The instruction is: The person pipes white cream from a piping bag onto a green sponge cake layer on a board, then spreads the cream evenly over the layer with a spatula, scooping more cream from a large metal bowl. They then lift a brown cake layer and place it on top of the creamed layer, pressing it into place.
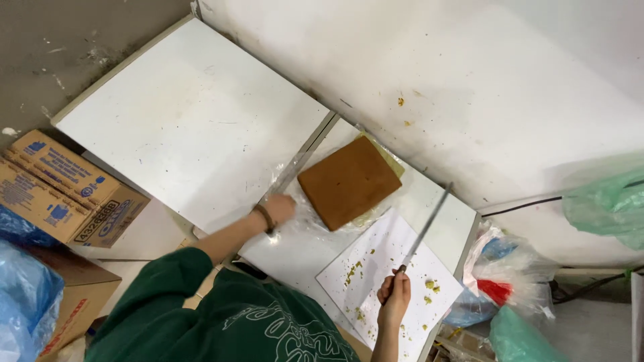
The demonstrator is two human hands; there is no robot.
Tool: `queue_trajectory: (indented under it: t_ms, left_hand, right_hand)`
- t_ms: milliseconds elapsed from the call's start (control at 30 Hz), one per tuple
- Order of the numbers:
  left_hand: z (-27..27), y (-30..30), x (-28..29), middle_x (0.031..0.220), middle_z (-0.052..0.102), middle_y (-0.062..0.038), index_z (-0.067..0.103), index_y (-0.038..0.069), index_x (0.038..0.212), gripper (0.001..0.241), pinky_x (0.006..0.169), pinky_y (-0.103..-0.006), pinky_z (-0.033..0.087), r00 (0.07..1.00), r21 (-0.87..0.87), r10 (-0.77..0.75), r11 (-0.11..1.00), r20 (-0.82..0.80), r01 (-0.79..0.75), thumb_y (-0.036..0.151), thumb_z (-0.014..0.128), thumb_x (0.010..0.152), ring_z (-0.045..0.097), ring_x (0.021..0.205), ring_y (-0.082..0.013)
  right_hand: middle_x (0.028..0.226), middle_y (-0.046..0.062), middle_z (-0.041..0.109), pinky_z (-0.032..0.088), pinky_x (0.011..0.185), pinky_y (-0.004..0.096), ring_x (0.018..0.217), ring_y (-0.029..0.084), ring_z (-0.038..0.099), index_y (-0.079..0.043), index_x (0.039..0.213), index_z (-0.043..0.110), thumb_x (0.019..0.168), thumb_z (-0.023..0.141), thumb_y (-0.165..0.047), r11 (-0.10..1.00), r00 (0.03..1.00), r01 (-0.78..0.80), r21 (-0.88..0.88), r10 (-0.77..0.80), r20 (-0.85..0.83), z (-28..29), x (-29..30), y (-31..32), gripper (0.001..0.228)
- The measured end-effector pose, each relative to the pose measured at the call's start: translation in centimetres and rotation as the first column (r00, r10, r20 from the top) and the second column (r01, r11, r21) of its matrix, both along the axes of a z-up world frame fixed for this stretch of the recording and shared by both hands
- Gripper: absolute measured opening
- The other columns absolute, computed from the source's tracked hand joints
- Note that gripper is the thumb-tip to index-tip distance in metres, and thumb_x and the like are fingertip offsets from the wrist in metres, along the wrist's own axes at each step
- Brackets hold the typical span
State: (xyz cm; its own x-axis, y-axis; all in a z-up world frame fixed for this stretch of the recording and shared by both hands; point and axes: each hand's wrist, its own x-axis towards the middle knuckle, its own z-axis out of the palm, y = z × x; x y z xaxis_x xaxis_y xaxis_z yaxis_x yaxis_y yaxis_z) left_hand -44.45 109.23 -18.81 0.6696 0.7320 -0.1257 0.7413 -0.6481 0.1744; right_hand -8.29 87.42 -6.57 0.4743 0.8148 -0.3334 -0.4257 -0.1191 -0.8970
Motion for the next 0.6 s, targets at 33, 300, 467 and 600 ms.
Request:
queue_trajectory:
  t_ms: [33,300,467,600]
  left_hand:
    - [1.0,1.5,-1.3,0.101,0.072,-0.015,0.073,0.004,0.093,0.017,0.092,-0.0456,0.053,0.996,0.049,0.042,0.998,-0.075,-0.039,0.011,0.059,0.087,0.069,0.100,-0.0306]
    - [9.9,5.0,2.3,0.137,0.060,-0.015,0.072,0.007,0.112,0.046,0.112,-0.0622,0.024,0.897,0.336,0.401,0.832,0.187,-0.442,0.005,0.060,0.068,0.046,0.135,-0.0368]
    - [15.0,2.8,7.9,0.156,0.040,-0.022,0.050,0.010,0.141,0.080,0.112,-0.0615,0.023,0.954,0.108,0.169,0.974,0.247,-0.200,0.051,0.073,0.077,0.031,0.146,-0.0410]
    - [5.0,7.5,6.1,0.157,0.042,-0.024,0.045,0.005,0.150,0.086,0.116,-0.0574,0.028,0.739,0.027,0.464,0.838,0.488,-0.544,0.058,0.067,0.087,0.035,0.147,-0.0430]
  right_hand:
    - [0.068,0.001,0.046,0.024,0.042,0.023,0.050,0.007,0.032,-0.007,0.110,0.054,0.108,0.049,-0.027,0.999,0.999,-0.028,-0.030,0.028,0.021,0.0,-0.1,0.3,0.021]
    - [0.068,0.001,0.051,0.024,0.039,0.025,0.045,0.007,0.031,-0.006,0.105,0.055,0.106,0.053,-0.032,0.961,0.973,-0.145,-0.236,0.182,0.141,-3.0,-1.2,3.7,0.026]
    - [0.072,0.005,0.054,0.027,0.039,0.027,0.045,0.010,0.034,-0.007,0.105,0.055,0.106,0.053,-0.034,0.945,0.970,-0.191,-0.265,0.223,0.097,-5.9,-2.2,4.5,0.027]
    - [0.103,0.007,0.068,0.052,0.060,0.027,0.072,0.010,0.059,-0.004,0.105,0.055,0.106,0.050,-0.031,0.976,0.963,-0.087,-0.202,0.135,0.234,-4.4,-2.4,6.1,0.027]
